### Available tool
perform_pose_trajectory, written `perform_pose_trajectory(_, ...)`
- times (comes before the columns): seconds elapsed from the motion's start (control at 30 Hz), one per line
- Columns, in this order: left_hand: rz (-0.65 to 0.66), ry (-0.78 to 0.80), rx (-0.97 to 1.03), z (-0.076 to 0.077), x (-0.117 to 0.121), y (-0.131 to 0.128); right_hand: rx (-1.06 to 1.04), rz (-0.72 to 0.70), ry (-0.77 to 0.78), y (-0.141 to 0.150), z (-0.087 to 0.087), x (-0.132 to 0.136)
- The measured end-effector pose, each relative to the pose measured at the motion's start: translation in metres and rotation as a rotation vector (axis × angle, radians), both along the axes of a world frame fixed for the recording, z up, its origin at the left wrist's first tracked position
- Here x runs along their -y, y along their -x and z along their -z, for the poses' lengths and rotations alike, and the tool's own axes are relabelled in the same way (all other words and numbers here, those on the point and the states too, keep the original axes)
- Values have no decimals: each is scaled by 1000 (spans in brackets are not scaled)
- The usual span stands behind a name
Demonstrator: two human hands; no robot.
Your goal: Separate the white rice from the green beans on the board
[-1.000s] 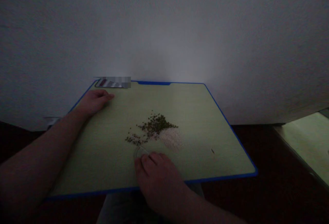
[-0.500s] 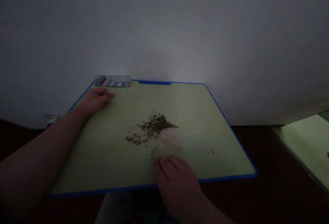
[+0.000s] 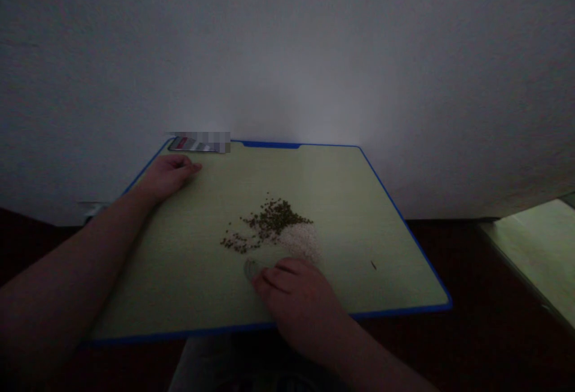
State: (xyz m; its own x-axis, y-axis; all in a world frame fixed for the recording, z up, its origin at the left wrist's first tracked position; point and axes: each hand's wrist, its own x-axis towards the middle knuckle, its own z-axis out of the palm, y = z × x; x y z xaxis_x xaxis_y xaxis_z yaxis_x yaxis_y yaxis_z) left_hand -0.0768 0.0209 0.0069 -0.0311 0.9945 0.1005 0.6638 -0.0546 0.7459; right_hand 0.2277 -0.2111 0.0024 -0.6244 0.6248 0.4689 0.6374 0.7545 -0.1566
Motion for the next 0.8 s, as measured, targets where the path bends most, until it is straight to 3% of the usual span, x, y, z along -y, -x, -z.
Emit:
perform_pose_trajectory(0.2,7,-4,-9,3,-2,2,-45,-67,11,-4,3,16)
perform_pose_trajectory(0.53,4,21,18,1,-2,0,80,76,27,27,6,8)
perform_pose_trajectory(0.8,-1,16,-2,-5,3,-3,171,276,-56,-6,10,14)
